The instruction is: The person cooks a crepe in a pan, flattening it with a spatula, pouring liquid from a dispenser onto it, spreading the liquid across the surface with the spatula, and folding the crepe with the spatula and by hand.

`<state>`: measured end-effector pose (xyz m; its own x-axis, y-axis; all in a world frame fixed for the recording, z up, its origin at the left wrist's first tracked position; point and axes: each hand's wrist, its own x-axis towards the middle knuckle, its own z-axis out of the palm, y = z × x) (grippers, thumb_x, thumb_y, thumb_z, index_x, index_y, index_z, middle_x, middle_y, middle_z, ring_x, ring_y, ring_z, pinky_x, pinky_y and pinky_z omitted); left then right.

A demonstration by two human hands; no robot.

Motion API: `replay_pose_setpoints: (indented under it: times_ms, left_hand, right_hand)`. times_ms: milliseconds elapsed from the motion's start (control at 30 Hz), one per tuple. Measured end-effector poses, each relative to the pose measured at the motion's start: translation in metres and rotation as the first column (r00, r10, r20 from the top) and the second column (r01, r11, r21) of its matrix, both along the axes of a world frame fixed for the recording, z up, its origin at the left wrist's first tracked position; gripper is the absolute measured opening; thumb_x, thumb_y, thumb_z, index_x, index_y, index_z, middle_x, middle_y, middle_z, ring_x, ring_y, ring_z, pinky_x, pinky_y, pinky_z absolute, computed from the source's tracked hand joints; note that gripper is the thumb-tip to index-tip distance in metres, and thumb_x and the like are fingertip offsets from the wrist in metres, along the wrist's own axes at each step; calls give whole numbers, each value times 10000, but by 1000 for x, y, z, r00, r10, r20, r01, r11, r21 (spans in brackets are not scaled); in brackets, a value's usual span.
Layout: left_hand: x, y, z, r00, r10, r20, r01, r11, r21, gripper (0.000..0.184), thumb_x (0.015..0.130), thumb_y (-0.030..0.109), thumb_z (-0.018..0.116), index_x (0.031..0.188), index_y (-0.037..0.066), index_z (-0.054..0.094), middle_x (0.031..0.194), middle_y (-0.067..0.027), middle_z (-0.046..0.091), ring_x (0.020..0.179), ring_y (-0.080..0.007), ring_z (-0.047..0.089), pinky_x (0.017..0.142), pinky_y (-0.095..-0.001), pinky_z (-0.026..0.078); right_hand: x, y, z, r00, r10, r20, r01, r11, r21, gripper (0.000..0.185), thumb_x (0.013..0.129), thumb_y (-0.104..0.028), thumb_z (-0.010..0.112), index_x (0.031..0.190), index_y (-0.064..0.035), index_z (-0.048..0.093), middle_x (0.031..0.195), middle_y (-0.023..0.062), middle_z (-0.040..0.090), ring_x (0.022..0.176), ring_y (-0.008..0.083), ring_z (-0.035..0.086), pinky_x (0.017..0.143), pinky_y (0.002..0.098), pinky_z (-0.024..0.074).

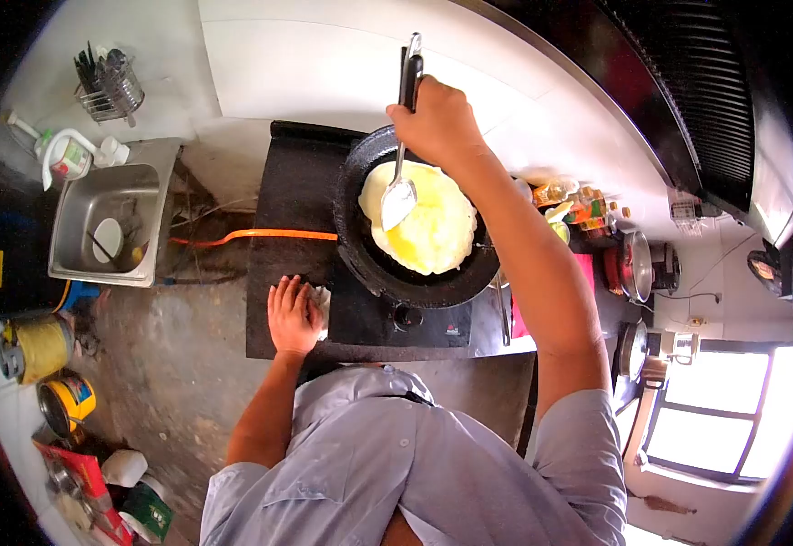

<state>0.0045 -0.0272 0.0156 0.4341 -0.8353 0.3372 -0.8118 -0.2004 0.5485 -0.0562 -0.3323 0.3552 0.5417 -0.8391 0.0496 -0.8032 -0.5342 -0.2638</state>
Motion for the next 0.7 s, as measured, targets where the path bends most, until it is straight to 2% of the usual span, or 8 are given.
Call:
replay_pose_setpoints:
  times_ms: [133,367,433,500,533,633,667,700]
  left_hand:
    - [0,0,3,1000,4,2,-4,1000,8,391,858,178,620,1208,43,730,1395,-153,646,1379,-373,534,1207,-535,345]
    - [0,-1,5,1000,-12,-5,12,999,30,380,883,169,617,1228,42,713,1411,-154,629,1401,-381,509,1208,-547,338]
    - [0,-2,4,1000,-9,4,9,999,37,383,879,164,621,1232,47,710,1412,-152,627,1399,-380,510,1210,-546,336]
    - [0,-3,4,1000,-11,7,10,999,46,383,877,164,625,1235,53,706,1416,-148,623,1403,-377,506,1213,-544,333]
    - [0,-3,5,1000,-12,8,12,999,51,384,876,163,627,1236,56,704,1419,-145,621,1405,-375,504,1214,-543,332]
    - [-1,-3,7,1000,-16,20,15,998,59,386,878,167,627,1243,64,697,1427,-138,615,1412,-371,498,1218,-542,328]
    - [-1,-3,7,1000,-15,22,13,998,66,388,877,167,628,1246,65,695,1428,-137,614,1414,-370,496,1219,-542,327]
    - [-2,-3,6,1000,-12,24,10,997,74,390,877,166,628,1249,67,693,1430,-136,613,1416,-370,494,1220,-542,326]
  right_hand:
    - [6,-26,-3,999,-48,19,49,996,-71,474,904,-355,701,1072,84,637,981,286,737,975,423,742,909,474,591]
    - [-11,-49,3,980,-92,177,117,983,-141,448,904,-355,719,1010,71,631,955,277,736,920,433,746,837,485,602]
    - [-27,-42,10,972,-35,232,94,964,-249,400,910,-342,729,933,41,619,839,238,732,804,412,751,756,469,614]
    - [-46,-33,19,947,-16,320,79,979,-187,373,915,-321,738,896,31,616,758,202,722,744,384,749,715,440,615]
    - [-54,-30,20,946,-20,322,89,976,-200,368,916,-318,753,862,16,611,729,173,721,682,323,752,673,395,609]
    - [-72,-22,24,945,-137,296,118,990,82,382,910,-328,770,854,17,616,734,171,725,641,261,755,647,366,601]
    - [-82,-34,9,947,-143,287,102,983,152,405,935,-340,757,875,35,617,730,163,727,605,217,748,621,341,599]
    - [-89,-42,-6,941,-166,295,98,968,230,412,946,-342,748,884,43,615,730,163,727,608,217,750,616,335,600]
